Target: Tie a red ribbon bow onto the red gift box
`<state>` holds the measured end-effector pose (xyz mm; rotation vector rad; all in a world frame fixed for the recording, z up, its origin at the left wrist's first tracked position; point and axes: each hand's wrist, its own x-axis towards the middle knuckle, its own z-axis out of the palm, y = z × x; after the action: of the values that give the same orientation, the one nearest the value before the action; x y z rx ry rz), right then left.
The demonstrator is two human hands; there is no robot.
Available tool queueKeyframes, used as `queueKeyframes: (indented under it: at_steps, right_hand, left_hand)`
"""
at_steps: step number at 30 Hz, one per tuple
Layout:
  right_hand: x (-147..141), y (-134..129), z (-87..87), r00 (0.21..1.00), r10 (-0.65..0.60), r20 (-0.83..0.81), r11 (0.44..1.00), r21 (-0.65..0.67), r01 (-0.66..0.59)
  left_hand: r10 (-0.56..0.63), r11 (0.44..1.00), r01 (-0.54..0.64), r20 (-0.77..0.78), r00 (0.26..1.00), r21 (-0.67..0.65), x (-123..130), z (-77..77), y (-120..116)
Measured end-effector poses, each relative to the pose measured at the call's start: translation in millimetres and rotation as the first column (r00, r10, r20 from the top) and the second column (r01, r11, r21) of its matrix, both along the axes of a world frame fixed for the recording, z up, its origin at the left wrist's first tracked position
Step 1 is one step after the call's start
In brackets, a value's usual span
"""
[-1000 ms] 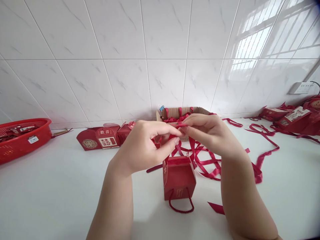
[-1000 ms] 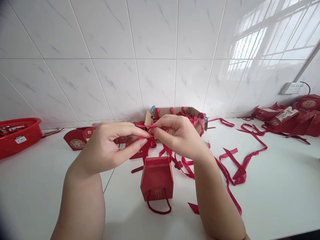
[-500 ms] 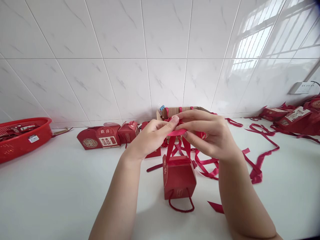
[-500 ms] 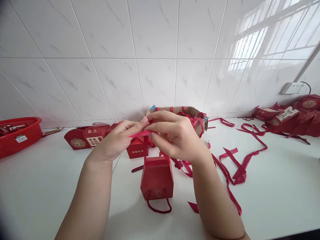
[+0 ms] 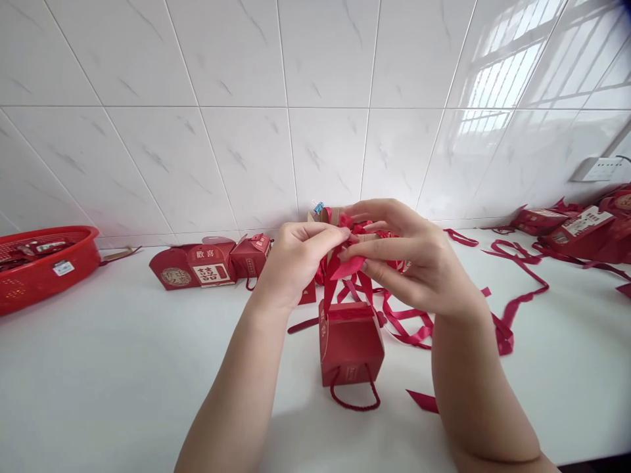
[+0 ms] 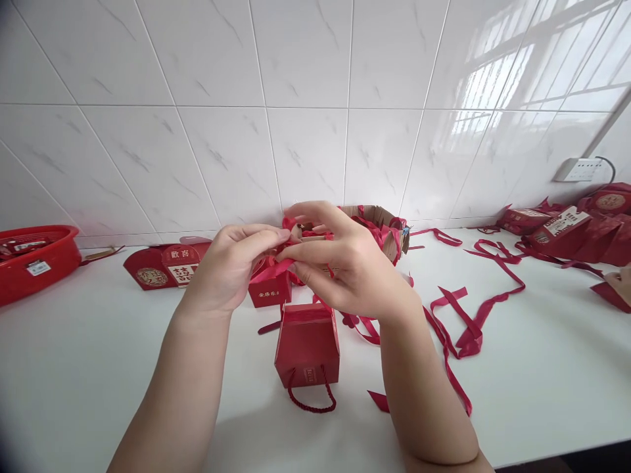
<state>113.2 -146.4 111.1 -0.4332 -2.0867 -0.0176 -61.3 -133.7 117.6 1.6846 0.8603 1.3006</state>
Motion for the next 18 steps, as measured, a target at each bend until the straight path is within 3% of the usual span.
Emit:
queueKeyframes:
  at_steps: [5, 15, 18]
  right_hand:
    - [7, -18, 2.7, 0.992, 0.004, 0.130, 0.995, -0.097, 0.009]
    - [8, -63, 4.8, 0.831, 0.020, 0.556, 0.939, -0.295, 0.175]
    - [6, -73, -4.1, 0.797, -0.061, 0.601, 0.954, -0.200, 0.223]
  left_hand:
    - [0.191, 0.980, -0.188, -0.048, 0.980, 0.060, -3, -6.4, 13]
    - [0.263, 0.965, -0.261, -0.135, 0.955, 0.035, -7, -21.1, 40]
    - [0.261, 0.964, -0.264, -0.144, 0.955, -0.003, -7, -28.9, 52]
